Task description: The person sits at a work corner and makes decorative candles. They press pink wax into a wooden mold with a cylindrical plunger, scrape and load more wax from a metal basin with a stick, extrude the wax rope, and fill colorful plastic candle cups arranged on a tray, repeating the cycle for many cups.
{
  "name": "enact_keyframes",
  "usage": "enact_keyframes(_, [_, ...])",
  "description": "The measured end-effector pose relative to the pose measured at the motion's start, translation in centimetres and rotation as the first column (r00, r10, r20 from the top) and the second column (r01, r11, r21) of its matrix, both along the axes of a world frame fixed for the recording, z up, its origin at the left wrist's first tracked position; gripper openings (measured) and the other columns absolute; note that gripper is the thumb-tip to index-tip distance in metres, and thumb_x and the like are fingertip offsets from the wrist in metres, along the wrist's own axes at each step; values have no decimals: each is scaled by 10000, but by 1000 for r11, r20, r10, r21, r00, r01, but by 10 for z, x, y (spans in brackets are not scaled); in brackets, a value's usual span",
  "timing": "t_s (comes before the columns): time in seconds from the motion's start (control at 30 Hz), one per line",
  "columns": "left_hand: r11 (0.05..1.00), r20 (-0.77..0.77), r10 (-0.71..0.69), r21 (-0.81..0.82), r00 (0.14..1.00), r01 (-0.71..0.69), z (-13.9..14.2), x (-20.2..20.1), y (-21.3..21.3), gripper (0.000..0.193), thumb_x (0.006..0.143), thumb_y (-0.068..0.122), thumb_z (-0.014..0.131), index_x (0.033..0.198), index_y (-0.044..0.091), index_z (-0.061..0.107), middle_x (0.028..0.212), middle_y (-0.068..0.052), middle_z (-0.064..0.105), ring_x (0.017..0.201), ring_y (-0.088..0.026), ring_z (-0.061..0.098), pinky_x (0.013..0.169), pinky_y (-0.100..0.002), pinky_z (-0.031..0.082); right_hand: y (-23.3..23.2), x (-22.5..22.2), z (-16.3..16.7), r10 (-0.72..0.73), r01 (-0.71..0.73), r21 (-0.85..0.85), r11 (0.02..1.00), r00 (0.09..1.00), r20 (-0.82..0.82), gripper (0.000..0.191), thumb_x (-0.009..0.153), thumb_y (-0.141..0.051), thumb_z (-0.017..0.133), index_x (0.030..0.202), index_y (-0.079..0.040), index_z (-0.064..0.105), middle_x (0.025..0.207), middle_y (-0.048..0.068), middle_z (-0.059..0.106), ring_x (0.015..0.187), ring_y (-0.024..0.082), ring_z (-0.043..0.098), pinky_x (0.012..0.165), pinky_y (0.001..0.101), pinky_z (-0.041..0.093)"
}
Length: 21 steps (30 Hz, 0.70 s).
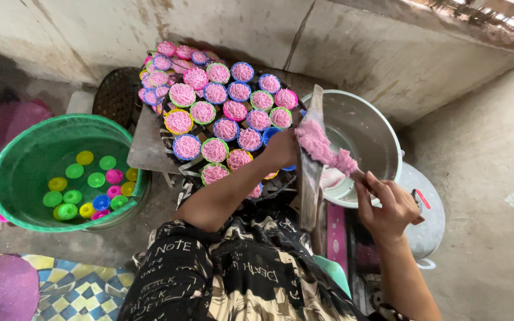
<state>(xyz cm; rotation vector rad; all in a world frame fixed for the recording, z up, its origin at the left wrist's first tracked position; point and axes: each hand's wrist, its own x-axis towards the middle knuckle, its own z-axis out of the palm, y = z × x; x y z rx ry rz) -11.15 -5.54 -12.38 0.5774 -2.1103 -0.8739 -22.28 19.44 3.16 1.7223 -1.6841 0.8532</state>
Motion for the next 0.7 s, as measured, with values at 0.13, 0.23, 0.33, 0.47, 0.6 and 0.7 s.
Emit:
enact_keyframes(0.13, [995, 24, -3, 96, 1000, 0, 2, 18, -22, 263, 893, 339, 646, 1011, 123, 740, 994, -166, 736, 946, -381, 701, 811, -470, 560, 13, -19, 1, 274, -360, 55, 931, 791, 547, 166, 948, -102, 804, 1047, -21, 698, 954, 96, 740, 829, 166, 730, 724, 266, 581])
enact_keyframes(0.23, [999, -24, -37, -28, 999, 36, 3, 9, -10, 274, 821, 324, 681, 990, 114, 729, 949, -169, 729, 889, -390, 695, 781, -471, 561, -4, -30, -2, 156, -179, 12, 984, 884, 440, 133, 985, -70, 827, 1035, -6, 721, 911, 115, 733, 775, 177, 693, 725, 278, 543])
enact_keyframes(0.33, [999, -87, -37, -29, 995, 35, 3, -1, 6, 287, 736, 286, 705, 960, 108, 734, 920, -176, 727, 838, -399, 694, 748, -472, 571, -16, -25, -8, -48, 38, 58, 998, 979, 196, 190, 897, -34, 874, 1034, 40, 765, 774, 132, 680, 637, 176, 621, 615, 287, 479])
enact_keyframes(0.47, [994, -72, 23, -107, 997, -30, 4, 7, -9, 283, 740, 270, 741, 967, 103, 730, 922, -169, 729, 822, -411, 690, 703, -484, 564, -5, -11, -10, 78, -133, 156, 979, 945, 317, 189, 851, -31, 848, 976, 57, 736, 760, 118, 686, 614, 132, 637, 599, 249, 487])
enact_keyframes(0.6, [983, 68, 183, -19, 981, -182, 19, 19, -13, 137, 898, 220, 658, 971, 118, 712, 939, -151, 726, 903, -388, 703, 804, -485, 575, -1, -22, 1, 296, -533, 64, 844, 561, 773, 170, 903, -35, 773, 1042, 28, 697, 962, 61, 748, 889, 69, 711, 830, 209, 579])
enact_keyframes(0.7, [995, -23, 98, -12, 995, -98, 35, 20, 6, 287, 707, 194, 677, 975, 112, 742, 939, -174, 734, 841, -418, 690, 713, -501, 562, -10, -43, 6, 60, -240, 168, 956, 723, 688, 202, 962, 24, 766, 1152, 69, 713, 1060, 96, 759, 939, 88, 705, 870, 227, 565])
